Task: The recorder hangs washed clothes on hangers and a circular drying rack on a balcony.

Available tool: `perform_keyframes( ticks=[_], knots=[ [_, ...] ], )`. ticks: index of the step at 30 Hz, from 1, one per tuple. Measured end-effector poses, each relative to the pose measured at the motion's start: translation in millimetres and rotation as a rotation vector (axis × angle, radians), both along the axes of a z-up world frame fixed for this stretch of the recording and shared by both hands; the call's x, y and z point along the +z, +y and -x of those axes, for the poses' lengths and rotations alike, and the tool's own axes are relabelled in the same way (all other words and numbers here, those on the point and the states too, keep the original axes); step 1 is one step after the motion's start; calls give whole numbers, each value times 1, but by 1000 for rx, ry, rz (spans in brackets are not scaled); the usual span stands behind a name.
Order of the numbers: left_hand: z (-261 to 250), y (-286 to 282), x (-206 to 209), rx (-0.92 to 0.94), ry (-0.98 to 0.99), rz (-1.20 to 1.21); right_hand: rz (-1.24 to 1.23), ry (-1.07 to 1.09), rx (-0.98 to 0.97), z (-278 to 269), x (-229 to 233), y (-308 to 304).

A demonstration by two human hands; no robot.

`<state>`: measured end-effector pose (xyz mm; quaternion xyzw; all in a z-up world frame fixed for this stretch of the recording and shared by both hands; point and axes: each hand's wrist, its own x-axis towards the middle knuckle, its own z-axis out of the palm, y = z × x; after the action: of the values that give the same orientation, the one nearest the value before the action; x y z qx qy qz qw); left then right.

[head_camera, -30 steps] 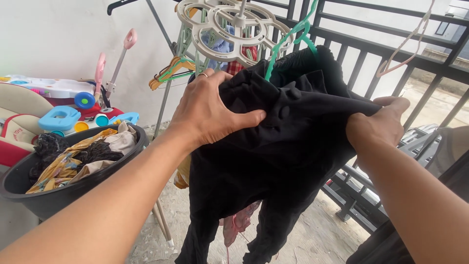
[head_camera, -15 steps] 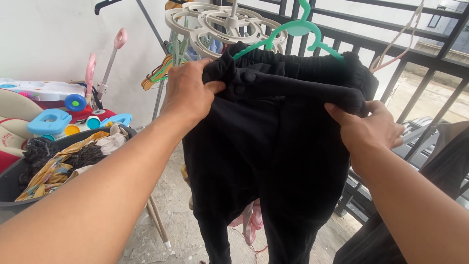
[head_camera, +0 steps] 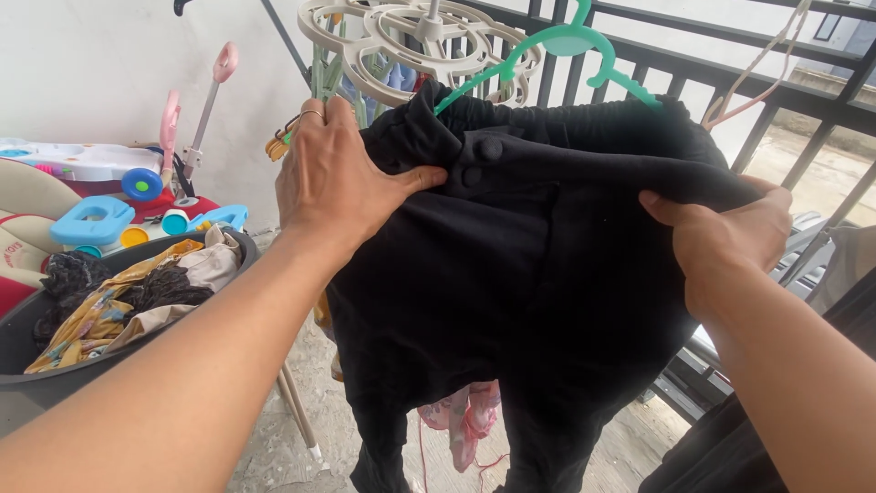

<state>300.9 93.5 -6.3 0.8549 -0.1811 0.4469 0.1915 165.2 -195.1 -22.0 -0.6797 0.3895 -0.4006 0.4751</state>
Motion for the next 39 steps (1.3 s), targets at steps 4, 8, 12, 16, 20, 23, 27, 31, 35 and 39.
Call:
perform_keyframes(
  ticks=[4, 8, 12, 16, 20, 23, 27, 31, 35, 39],
  knots=[
    [7, 2, 9, -81, 136, -21, -114, 31, 67, -6, 2, -9],
    [12, 12, 31, -226, 540, -68, -196, -63, 223, -8, 0, -11],
    [-13, 37, 36, -669, 1044, 94, -233, -168, 425, -7, -1, -18],
    [-39, 51, 23, -633, 1053, 124, -200, -181, 468, -9, -10, -25],
    [-14, 40, 33, -604, 1038, 84, -74, -222, 340, -6, -25, -29],
    [-6, 35, 30, -638, 996, 127, -12, -221, 251, 6, -17, -8],
    [-9, 25, 24, -397, 720, 86, 48, -218, 345, 6, -18, -17],
    [-23, 20, 14, -98, 343, -232, -8, -138, 389, 15, -4, -14],
    [-5, 13, 17, -196, 399, -95, 15, -75, 363, 19, -4, -17],
    [5, 14, 9, -186, 311, -1, 39, -40, 353, 20, 1, -20]
  ],
)
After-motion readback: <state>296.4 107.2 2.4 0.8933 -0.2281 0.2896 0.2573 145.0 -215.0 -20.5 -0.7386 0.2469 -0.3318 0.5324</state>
